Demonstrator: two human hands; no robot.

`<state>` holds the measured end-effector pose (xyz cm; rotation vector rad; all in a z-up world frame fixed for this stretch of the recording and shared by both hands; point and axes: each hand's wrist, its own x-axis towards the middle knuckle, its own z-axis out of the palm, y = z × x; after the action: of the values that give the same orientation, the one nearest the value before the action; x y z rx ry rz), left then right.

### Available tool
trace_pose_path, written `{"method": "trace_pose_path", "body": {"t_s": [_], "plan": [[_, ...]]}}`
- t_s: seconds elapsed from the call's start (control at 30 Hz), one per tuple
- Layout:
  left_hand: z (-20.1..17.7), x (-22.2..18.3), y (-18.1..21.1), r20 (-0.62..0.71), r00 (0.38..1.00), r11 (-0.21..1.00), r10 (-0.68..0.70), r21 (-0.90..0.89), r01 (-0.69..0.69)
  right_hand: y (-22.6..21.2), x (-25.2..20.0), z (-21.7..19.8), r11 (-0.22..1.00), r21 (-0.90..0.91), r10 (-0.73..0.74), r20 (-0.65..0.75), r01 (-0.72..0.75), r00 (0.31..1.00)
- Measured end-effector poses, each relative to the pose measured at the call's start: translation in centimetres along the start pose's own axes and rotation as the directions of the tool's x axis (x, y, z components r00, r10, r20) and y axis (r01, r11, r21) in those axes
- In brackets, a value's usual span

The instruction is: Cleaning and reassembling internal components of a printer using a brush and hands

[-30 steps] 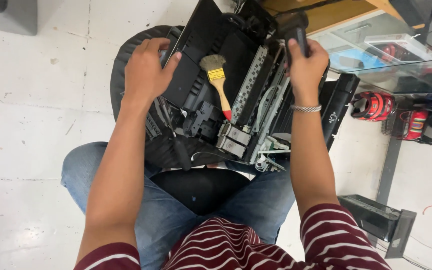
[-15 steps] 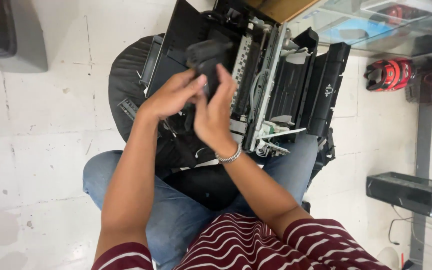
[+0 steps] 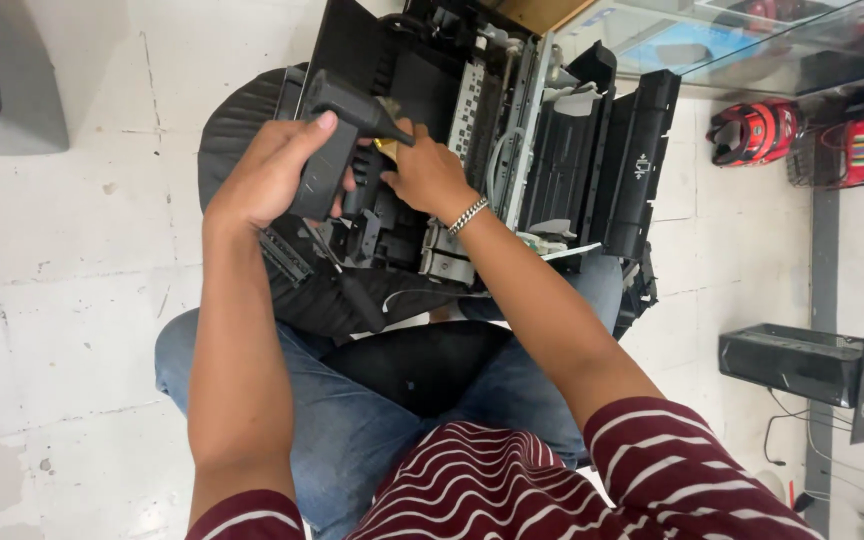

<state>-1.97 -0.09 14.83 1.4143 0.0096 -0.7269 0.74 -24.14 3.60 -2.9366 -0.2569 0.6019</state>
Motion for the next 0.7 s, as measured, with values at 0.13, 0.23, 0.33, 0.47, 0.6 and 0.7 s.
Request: {"method": "trace_pose_path", "body": {"t_s": [0.13,0.23,0.33,0.47,0.6,0.7], "plan": [[0.3,1.0,-0.2,0.019,0.995,0.996,-0.093,-0.01,0.093,1.7,-0.3,-0.7,0.979,0.177,-0.083,-0.121,0.104,0.989],[0.5,1.8,-1.1,-0.005,0.999,0.993,-0.036,-0.108,0.036,2.8,-2.3,-4.5,0.98,0.181,-0.028,-0.259,0.077,0.965],[0.7,1.9,-1.3,-0.142,0.99,0.999,0.019,0.04,-0.013,6.7,-2.4,-7.6,1.0,0.004,0.03,-0.336,-0.03,0.941],[1.3,2.8,-1.8,-0.218,0.972,0.996,0.087,0.006,-0.088,14.6,2.4,-8.9,0.964,-0.243,0.006,-0.375,-0.104,0.927],[1.3,2.7,-1.6,-0.168,0.983,0.997,0.077,0.039,-0.071,14.0,5.9,-9.0,0.775,-0.611,-0.028,-0.285,-0.159,0.958],[1.1,3.5,-2.4,-0.212,0.975,0.997,0.066,-0.029,-0.074,9.3,5.9,-11.0,0.876,-0.481,-0.041,-0.063,0.005,0.997]]}}
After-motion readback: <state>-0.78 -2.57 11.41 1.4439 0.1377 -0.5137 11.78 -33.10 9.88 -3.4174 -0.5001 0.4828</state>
